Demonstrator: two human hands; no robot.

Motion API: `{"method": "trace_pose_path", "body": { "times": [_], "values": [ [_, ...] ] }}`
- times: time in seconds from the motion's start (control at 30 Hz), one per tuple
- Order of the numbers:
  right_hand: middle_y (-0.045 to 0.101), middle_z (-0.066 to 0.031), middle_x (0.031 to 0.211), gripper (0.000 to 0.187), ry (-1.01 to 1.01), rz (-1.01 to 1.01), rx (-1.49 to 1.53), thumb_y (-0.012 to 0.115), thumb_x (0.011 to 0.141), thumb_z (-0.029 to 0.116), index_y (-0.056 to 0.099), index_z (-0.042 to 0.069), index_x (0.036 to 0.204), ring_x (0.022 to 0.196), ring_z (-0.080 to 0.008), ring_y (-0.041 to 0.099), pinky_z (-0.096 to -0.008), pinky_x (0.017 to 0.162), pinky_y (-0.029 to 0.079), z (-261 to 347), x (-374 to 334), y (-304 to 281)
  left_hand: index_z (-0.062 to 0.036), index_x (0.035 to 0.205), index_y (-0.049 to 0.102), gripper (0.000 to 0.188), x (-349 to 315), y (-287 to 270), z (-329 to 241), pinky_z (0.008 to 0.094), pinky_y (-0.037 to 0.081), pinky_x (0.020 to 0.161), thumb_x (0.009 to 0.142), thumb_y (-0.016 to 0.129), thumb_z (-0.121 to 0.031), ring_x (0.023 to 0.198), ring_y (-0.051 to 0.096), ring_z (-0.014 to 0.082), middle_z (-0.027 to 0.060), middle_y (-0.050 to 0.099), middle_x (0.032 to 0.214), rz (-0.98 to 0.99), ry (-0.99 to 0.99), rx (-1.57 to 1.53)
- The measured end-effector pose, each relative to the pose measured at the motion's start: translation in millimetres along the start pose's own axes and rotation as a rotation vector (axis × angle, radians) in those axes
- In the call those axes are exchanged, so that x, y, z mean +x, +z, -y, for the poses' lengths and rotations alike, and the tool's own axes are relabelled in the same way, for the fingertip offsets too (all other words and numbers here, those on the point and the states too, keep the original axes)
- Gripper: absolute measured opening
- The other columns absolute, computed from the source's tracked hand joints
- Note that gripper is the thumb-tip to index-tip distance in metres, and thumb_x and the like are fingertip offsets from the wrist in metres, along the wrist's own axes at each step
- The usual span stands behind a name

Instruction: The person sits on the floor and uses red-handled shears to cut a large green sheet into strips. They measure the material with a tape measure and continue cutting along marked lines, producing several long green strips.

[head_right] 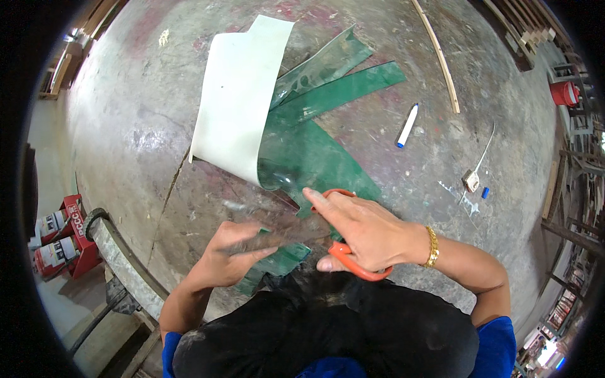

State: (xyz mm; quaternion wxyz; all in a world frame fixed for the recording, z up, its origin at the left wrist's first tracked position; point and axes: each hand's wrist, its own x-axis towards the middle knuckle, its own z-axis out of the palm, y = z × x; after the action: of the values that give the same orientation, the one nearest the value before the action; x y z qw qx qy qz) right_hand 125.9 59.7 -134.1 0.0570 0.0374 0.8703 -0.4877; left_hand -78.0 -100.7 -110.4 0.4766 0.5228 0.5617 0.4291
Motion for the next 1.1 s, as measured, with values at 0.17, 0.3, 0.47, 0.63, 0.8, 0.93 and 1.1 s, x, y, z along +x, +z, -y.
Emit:
{"method": "trace_pose_path", "body": {
  "times": [0.17, 0.3, 0.47, 0.63, 0.8, 0.93, 1.1],
  "values": [
    [0.042, -0.0168, 0.093, 0.111, -0.031, -0.004, -0.251, 0.070, 0.068, 0.059, 0.018, -0.009, 0.140, 0.079, -0.0304, 0.044, -0.0389, 0.075, 0.040, 13, 2, -8, 0.0065, 0.097, 0.059, 0.021, -5, -4, 8, 0.0343, 0.043, 0.055, 0.077, 0.064, 0.002, 0.061, 0.052, 0.0371, 0.0215, 0.056, 0.073, 0.114, -0.039, 0.017],
    [0.042, -0.0164, 0.092, 0.110, -0.011, 0.042, -0.151, 0.072, 0.067, 0.056, 0.020, -0.009, 0.139, 0.080, -0.0303, 0.044, -0.0388, 0.075, 0.039, 19, 2, -10, 0.0063, 0.093, 0.060, 0.017, -9, 0, 13, 0.0374, 0.041, 0.051, 0.077, 0.065, 0.002, 0.057, 0.052, 0.0368, 0.0213, 0.055, 0.068, 0.075, 0.006, 0.015],
    [0.040, -0.0143, 0.089, 0.109, -0.031, 0.004, -0.146, 0.074, 0.066, 0.054, 0.022, -0.009, 0.138, 0.078, -0.0293, 0.042, -0.0388, 0.072, 0.038, 19, 4, -7, 0.0059, 0.094, 0.059, 0.016, -11, -1, 16, 0.0374, 0.042, 0.053, 0.079, 0.062, 0.003, 0.060, 0.055, 0.0371, 0.0219, 0.057, 0.071, 0.119, -0.013, 0.051],
    [0.040, -0.0153, 0.090, 0.103, -0.016, 0.007, -0.193, 0.072, 0.069, 0.053, 0.025, -0.010, 0.136, 0.076, -0.0280, 0.043, -0.0374, 0.071, 0.040, 20, 5, -9, 0.0059, 0.100, 0.058, 0.028, -9, -2, 16, 0.0354, 0.041, 0.053, 0.072, 0.063, 0.004, 0.062, 0.055, 0.0370, 0.0218, 0.058, 0.074, 0.093, 0.066, -0.006],
    [0.042, -0.0160, 0.092, 0.101, 0.001, 0.003, -0.167, 0.074, 0.066, 0.052, 0.030, -0.007, 0.135, 0.076, -0.0308, 0.048, -0.0379, 0.067, 0.042, 13, -1, -4, 0.0051, 0.106, 0.057, 0.046, -10, 1, 23, 0.0341, 0.041, 0.055, 0.060, 0.064, 0.002, 0.065, 0.054, 0.0370, 0.0212, 0.058, 0.079, 0.098, 0.100, -0.074],
    [0.044, -0.0172, 0.092, 0.095, -0.013, -0.004, -0.201, 0.074, 0.067, 0.050, 0.034, -0.006, 0.132, 0.073, -0.0322, 0.052, -0.0391, 0.064, 0.045, 7, -5, -5, 0.0046, 0.106, 0.058, 0.042, -9, 2, 17, 0.0352, 0.041, 0.056, 0.065, 0.066, -0.002, 0.065, 0.054, 0.0367, 0.0205, 0.058, 0.080, 0.134, -0.006, -0.088],
    [0.046, -0.0180, 0.091, 0.092, -0.031, 0.013, -0.194, 0.074, 0.068, 0.048, 0.035, -0.007, 0.131, 0.074, -0.0329, 0.053, -0.0389, 0.065, 0.046, -1, -13, -12, 0.0035, 0.098, 0.059, 0.028, 1, 15, 19, 0.0352, 0.040, 0.053, 0.075, 0.070, -0.010, 0.059, 0.050, 0.0336, 0.0188, 0.057, 0.075, 0.022, 0.159, -0.027]
  ]
}}
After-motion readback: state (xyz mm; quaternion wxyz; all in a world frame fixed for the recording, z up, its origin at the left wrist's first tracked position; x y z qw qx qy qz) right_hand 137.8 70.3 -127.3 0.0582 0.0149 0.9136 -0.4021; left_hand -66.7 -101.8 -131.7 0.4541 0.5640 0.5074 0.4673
